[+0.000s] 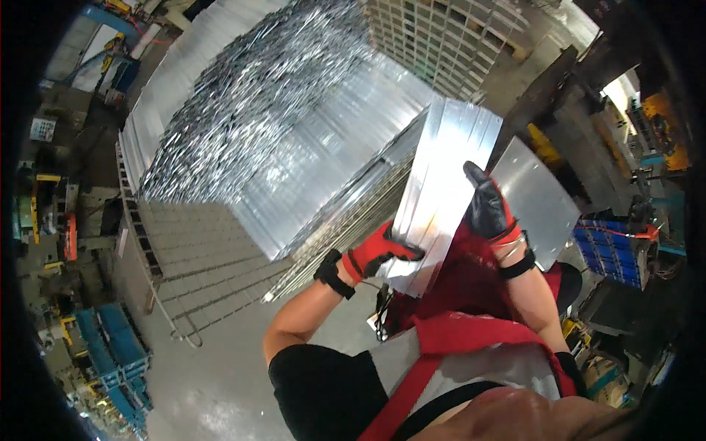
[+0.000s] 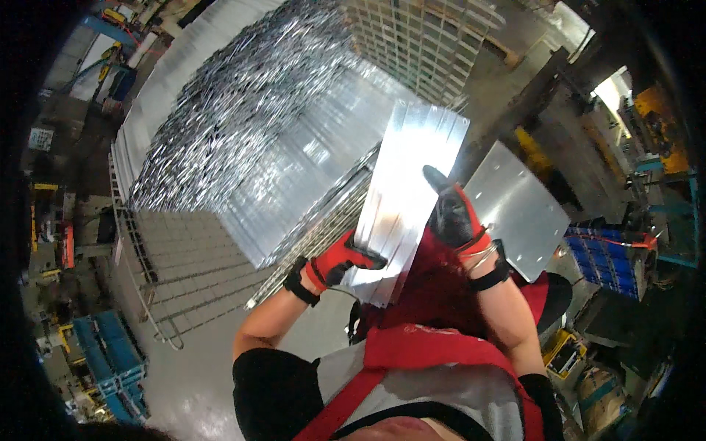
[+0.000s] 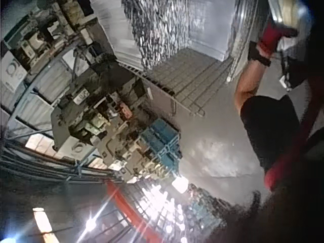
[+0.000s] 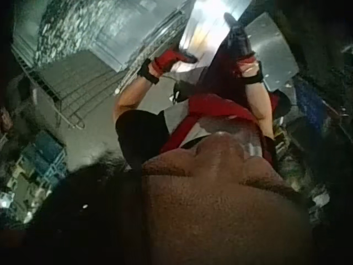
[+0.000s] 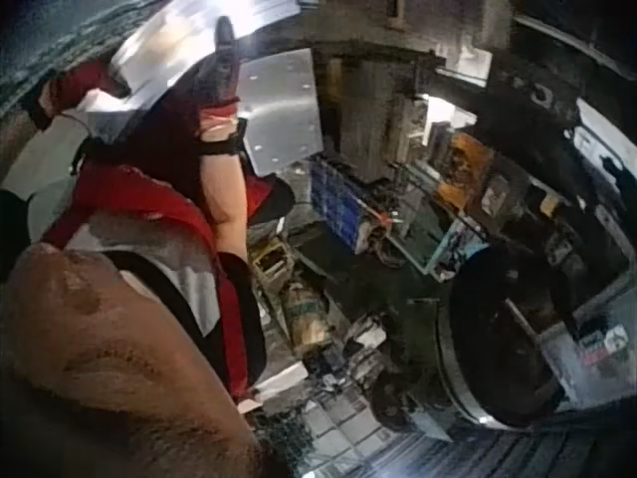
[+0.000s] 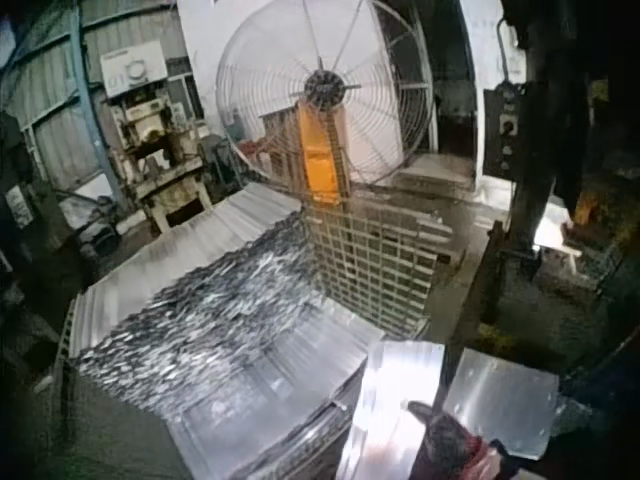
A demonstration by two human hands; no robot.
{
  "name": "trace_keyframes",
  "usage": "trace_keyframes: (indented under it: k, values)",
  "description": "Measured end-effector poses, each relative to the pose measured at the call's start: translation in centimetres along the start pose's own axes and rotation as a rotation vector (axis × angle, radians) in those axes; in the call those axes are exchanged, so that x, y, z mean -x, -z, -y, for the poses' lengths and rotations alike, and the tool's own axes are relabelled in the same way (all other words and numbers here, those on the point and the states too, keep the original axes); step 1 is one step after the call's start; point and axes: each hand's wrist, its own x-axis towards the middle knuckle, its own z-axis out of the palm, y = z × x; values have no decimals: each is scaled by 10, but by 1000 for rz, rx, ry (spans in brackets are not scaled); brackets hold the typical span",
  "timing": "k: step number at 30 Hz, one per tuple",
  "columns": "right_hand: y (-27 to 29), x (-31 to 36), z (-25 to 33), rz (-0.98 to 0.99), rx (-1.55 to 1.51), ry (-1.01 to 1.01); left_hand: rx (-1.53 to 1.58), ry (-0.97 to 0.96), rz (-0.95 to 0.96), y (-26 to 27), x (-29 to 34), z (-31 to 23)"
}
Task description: Inspecting and organizing metal sheets in a fabrication environment.
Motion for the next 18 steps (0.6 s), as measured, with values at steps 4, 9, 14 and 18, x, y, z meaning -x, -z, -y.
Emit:
trace_keyframes:
  k: [4,9,14,18]
  values:
    - [1,-15,5,-53,-197,-255,17,46,-114,69,22,-5]
    - [30,-7,7,-177,-61,-288,-287,67,-294,185,52,-27]
    - [65,-9,-2,-297,-3,-348,-251,261,-276,277,40,1]
    - [83,-19,-5,-338,35,-413,-377,431,-234,321,1,14]
